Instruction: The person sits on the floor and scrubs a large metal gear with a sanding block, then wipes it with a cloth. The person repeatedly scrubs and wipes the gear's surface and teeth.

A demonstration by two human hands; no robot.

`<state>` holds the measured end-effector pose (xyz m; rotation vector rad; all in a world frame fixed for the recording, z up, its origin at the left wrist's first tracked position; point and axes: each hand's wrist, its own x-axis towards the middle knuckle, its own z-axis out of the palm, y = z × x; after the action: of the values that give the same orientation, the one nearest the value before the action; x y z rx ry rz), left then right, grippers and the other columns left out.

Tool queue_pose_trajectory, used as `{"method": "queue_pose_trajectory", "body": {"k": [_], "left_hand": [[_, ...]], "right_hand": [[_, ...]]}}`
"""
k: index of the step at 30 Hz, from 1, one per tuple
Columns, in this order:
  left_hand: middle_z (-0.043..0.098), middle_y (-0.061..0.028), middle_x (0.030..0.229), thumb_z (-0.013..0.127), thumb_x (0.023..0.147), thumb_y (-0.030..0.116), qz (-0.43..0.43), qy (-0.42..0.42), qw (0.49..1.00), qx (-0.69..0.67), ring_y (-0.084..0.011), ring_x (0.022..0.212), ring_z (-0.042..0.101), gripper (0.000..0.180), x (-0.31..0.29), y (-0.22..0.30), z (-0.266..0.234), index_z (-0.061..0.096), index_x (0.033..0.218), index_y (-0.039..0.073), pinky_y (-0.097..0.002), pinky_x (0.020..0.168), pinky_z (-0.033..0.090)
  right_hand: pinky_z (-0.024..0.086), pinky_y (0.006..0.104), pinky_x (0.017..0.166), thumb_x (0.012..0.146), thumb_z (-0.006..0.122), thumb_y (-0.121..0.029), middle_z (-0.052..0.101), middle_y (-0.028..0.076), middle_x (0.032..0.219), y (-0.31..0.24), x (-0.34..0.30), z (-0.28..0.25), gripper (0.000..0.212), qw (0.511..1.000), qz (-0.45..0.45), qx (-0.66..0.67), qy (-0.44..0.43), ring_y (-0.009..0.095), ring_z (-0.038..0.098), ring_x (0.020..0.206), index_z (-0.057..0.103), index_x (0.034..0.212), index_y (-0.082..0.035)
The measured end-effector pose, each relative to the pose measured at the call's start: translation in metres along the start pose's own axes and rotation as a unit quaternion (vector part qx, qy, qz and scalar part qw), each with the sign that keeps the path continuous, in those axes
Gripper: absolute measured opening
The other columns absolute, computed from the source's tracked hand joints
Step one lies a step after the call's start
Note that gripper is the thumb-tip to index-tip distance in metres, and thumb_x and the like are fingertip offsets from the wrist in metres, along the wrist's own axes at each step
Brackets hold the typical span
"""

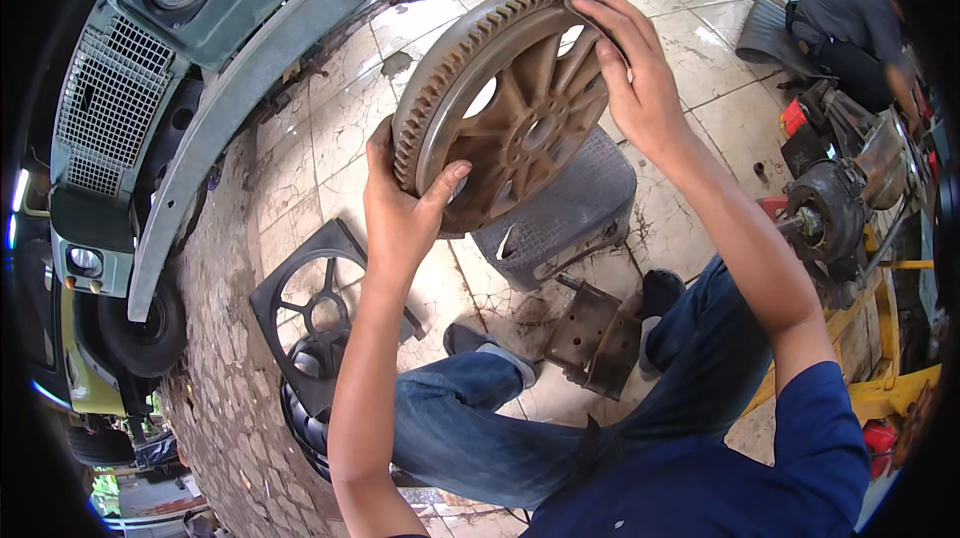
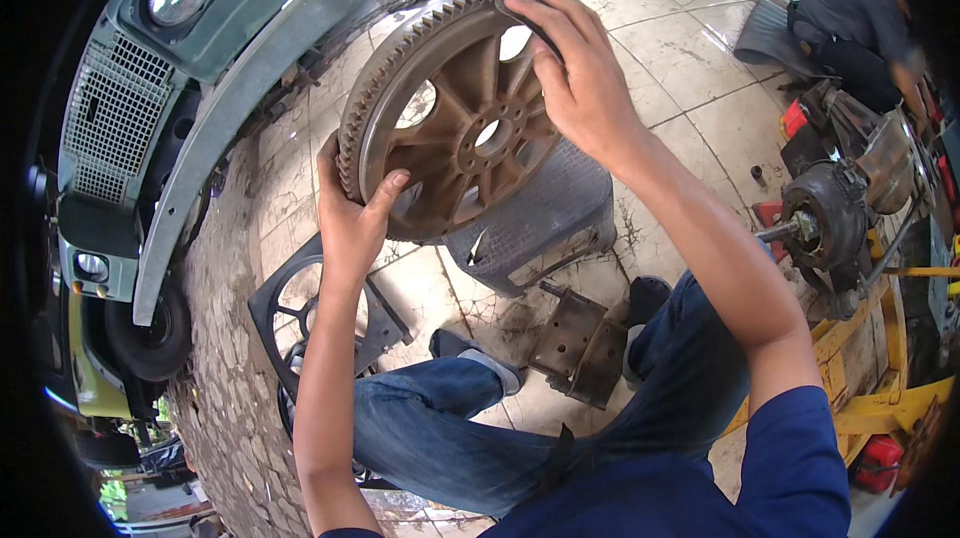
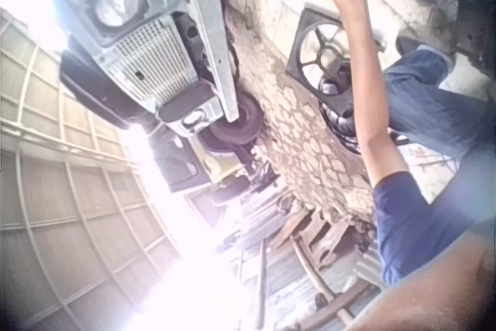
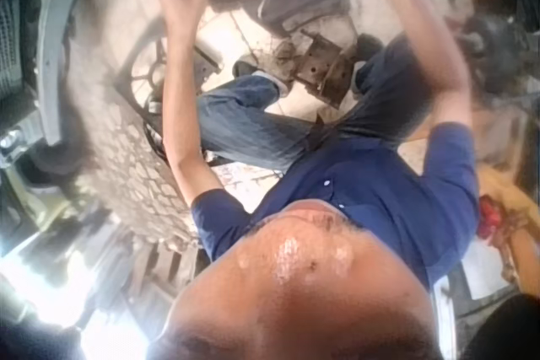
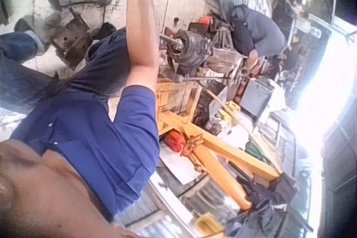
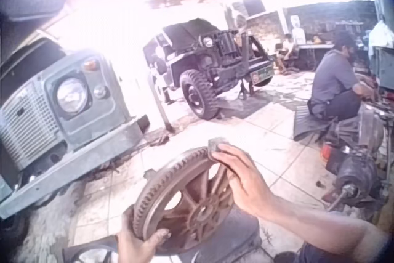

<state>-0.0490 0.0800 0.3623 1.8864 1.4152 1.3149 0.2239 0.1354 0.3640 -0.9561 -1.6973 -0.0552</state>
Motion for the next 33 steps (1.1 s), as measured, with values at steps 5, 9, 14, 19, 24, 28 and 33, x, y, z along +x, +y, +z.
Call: {"method": "queue_pose_trajectory", "body": {"k": [5,9,14,19,24,28,33], "left_hand": [[0.059,-0.023,0.124,0.085,0.078,0.025,0.003,-0.001,1.0,-0.015,-0.0272,0.114,0.061,0.085,0.007,-0.003,0.002,0.034,0.139,-0.006,-0.0381,0.097,0.049],[0.056,-0.0211,0.131,0.081,0.082,0.018,0.051,0.018,0.997,-0.05,-0.0248,0.119,0.057,0.08,0.006,-0.005,0.003,0.035,0.142,-0.004,-0.0362,0.101,0.047],[0.052,-0.0182,0.138,0.067,0.092,0.007,0.044,0.012,0.994,-0.1,-0.0218,0.121,0.056,0.06,0.015,0.001,-0.006,0.039,0.144,-0.003,-0.0334,0.103,0.046],[0.049,-0.0173,0.143,0.061,0.096,0.007,0.037,0.002,0.994,-0.103,-0.0228,0.13,0.048,0.056,0.02,-0.005,-0.009,0.039,0.146,-0.001,-0.0357,0.111,0.038],[0.047,-0.0107,0.145,0.052,0.102,0.014,0.026,0.01,0.993,-0.115,-0.0215,0.129,0.049,0.048,0.017,-0.027,-0.02,0.04,0.148,0.005,-0.0367,0.11,0.04],[0.045,-0.0128,0.148,0.061,0.099,0.022,0.013,0.011,0.99,-0.138,-0.0223,0.133,0.045,0.059,0.018,-0.029,-0.019,0.037,0.149,0.003,-0.0368,0.114,0.033],[0.04,-0.0141,0.151,0.06,0.099,0.025,0.006,-0.001,0.99,-0.142,-0.0242,0.135,0.043,0.061,0.014,-0.027,-0.023,0.035,0.149,0.001,-0.0393,0.114,0.033]], "right_hand": [[0.04,0.0429,0.11,0.096,0.058,-0.013,0.049,0.008,0.14,0.006,0.005,-0.002,0.036,1.0,0.004,-0.016,-0.017,0.03,0.046,0.131,0.056,0.132,-0.014],[0.035,0.0388,0.113,0.097,0.056,-0.011,0.048,0.01,0.143,0.011,0.008,-0.001,0.039,0.998,-0.015,-0.038,-0.039,0.028,0.046,0.134,0.052,0.136,-0.013],[0.041,0.0386,0.105,0.093,0.055,-0.003,0.055,0.018,0.126,-0.005,0.021,-0.008,0.04,0.998,0.041,0.023,-0.035,0.034,0.051,0.123,0.054,0.133,-0.003],[0.046,0.0356,0.097,0.095,0.053,-0.003,0.056,0.015,0.123,0.007,0.025,-0.009,0.036,0.999,-0.022,0.004,-0.031,0.03,0.055,0.113,0.059,0.131,-0.005],[0.042,0.0405,0.105,0.094,0.053,-0.005,0.054,0.015,0.13,-0.006,0.013,0.007,0.037,0.987,-0.134,-0.084,-0.018,0.031,0.048,0.125,0.06,0.13,-0.007],[0.039,0.0398,0.109,0.095,0.051,-0.007,0.054,0.015,0.133,0.013,0.017,0.007,0.036,0.99,-0.108,-0.085,-0.012,0.03,0.047,0.127,0.059,0.13,-0.004],[0.037,0.0457,0.111,0.091,0.055,-0.006,0.053,0.013,0.135,-0.003,0.015,0.015,0.042,0.977,-0.205,-0.049,-0.024,0.027,0.045,0.132,0.056,0.133,-0.007]]}}
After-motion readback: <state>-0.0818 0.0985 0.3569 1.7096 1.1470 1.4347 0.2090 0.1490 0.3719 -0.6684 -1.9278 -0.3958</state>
